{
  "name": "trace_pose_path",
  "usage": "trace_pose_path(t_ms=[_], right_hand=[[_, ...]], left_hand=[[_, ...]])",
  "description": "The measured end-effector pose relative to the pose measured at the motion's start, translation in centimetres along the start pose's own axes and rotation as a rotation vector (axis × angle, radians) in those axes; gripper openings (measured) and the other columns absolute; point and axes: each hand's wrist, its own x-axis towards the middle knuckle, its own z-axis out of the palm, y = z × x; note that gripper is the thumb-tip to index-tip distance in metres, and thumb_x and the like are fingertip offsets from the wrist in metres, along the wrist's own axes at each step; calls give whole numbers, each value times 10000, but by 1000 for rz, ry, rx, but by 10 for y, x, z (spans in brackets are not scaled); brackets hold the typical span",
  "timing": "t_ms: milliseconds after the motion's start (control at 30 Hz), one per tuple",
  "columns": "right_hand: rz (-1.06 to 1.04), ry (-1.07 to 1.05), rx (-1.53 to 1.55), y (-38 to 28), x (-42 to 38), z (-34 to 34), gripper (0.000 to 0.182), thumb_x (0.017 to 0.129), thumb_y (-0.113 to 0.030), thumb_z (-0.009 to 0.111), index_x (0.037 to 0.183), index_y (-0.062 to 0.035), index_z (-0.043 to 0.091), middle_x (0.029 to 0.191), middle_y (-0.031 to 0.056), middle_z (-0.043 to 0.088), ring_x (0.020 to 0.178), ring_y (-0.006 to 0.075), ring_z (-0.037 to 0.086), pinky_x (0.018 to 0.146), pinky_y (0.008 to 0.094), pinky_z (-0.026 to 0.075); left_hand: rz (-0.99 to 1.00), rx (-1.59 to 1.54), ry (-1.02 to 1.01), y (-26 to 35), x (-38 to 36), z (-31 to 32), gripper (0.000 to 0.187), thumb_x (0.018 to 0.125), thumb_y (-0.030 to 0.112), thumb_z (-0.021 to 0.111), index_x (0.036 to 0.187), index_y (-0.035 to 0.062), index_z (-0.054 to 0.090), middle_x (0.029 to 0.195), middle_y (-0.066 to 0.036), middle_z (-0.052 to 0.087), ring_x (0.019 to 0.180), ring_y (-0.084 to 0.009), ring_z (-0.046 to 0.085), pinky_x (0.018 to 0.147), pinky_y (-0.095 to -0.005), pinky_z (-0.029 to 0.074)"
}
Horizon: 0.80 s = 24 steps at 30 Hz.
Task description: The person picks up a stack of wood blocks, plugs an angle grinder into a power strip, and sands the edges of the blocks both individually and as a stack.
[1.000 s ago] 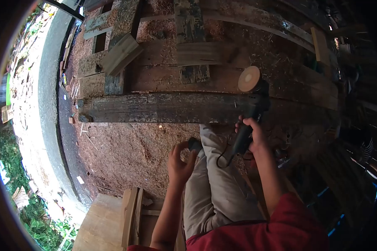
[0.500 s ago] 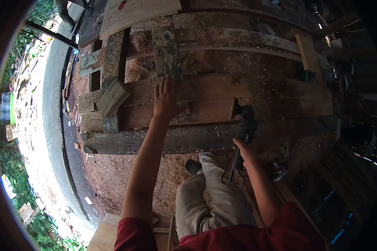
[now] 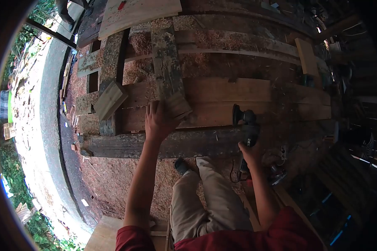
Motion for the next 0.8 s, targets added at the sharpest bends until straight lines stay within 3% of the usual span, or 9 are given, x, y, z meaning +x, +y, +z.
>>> trace_pose_path(t_ms=[167, 367, 533, 667, 800], right_hand=[[-16, -8, -34, -9, -13, 8, 580, 757, -233, 889, 1216, 4, 625, 1006, 153, 687, 881, 311, 711, 824, 470, 564], [-198, 13, -133, -30, -44, 22, 564, 727, -236, 882, 1180, 15, 659, 1035, 212, 723, 975, 392, 747, 856, 509, 568], [-148, -40, -235, -40, -55, 34, 666, 695, -286, 895, 1227, 30, 648, 1084, 232, 727, 1053, 430, 738, 901, 527, 570], [-253, 24, -301, -23, -41, 58, 717, 707, -302, 890, 1292, 22, 633, 1096, 201, 726, 1043, 393, 746, 883, 511, 583], [-200, -90, -221, -21, -31, 71, 721, 695, -296, 888, 1288, 23, 632, 1120, 209, 729, 1050, 403, 743, 875, 509, 584]], left_hand=[[-25, -19, 90, -3, -43, -39, 823, 673, 358, 964, 1343, 48, 599, 1243, -177, 600, 1164, -441, 599, 994, -563, 531], [-64, -13, 73, 7, -103, -95, 820, 655, 397, 968, 1316, 50, 629, 1247, -185, 601, 1168, -440, 597, 1001, -555, 529], [-121, -33, 81, 19, -156, -129, 834, 667, 437, 974, 1330, 48, 651, 1289, -211, 601, 1213, -445, 593, 1042, -561, 517], [-137, -21, 5, 22, -163, -125, 829, 701, 486, 967, 1333, 55, 648, 1332, -216, 590, 1251, -452, 579, 1061, -563, 515], [-70, -33, 18, 19, -146, -113, 767, 715, 461, 946, 1287, 56, 634, 1295, -198, 590, 1252, -438, 581, 1046, -549, 526]])
